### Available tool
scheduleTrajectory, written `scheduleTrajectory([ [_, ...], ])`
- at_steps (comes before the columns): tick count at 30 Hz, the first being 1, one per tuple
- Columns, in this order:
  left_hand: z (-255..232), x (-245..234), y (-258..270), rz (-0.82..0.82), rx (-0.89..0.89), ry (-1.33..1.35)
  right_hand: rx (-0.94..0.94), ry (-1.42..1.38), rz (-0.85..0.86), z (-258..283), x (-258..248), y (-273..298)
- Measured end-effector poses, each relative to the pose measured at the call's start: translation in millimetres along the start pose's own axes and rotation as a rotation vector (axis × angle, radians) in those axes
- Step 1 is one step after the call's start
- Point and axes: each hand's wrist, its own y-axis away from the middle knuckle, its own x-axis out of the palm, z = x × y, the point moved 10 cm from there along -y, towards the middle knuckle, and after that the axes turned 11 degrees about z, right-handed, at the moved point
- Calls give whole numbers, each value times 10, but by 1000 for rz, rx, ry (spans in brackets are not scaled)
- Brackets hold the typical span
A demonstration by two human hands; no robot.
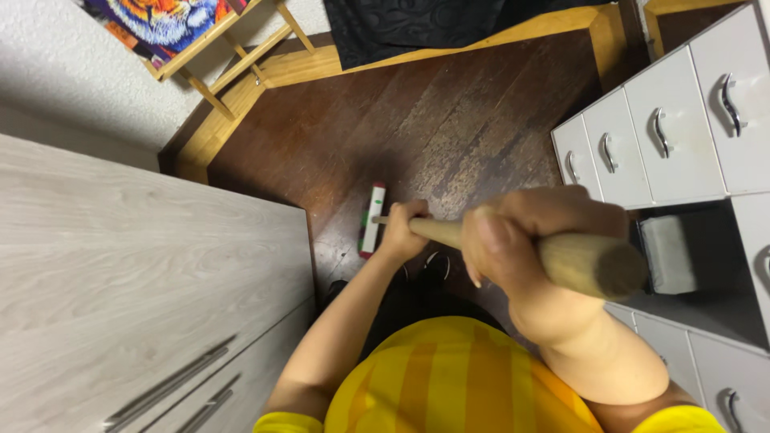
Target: The person sweeps the floor in a bedroom area around a vanity and a wardrobe using a broom, and then handles a trash bag.
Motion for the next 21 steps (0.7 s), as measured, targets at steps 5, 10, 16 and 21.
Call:
scheduleTrajectory([
  [5,-285,15,26,79,92,-17,-48,84,-43,143,51,118],
  [10,-240,-159,155,116,-101,-41,-140,-42,-53,207,112,176],
  [16,-123,-489,511,45,-73,-26,-140,-156,11,22,285,225],
  [21,114,-570,662,-30,-105,-166,-172,-176,157,-138,429,217],
])
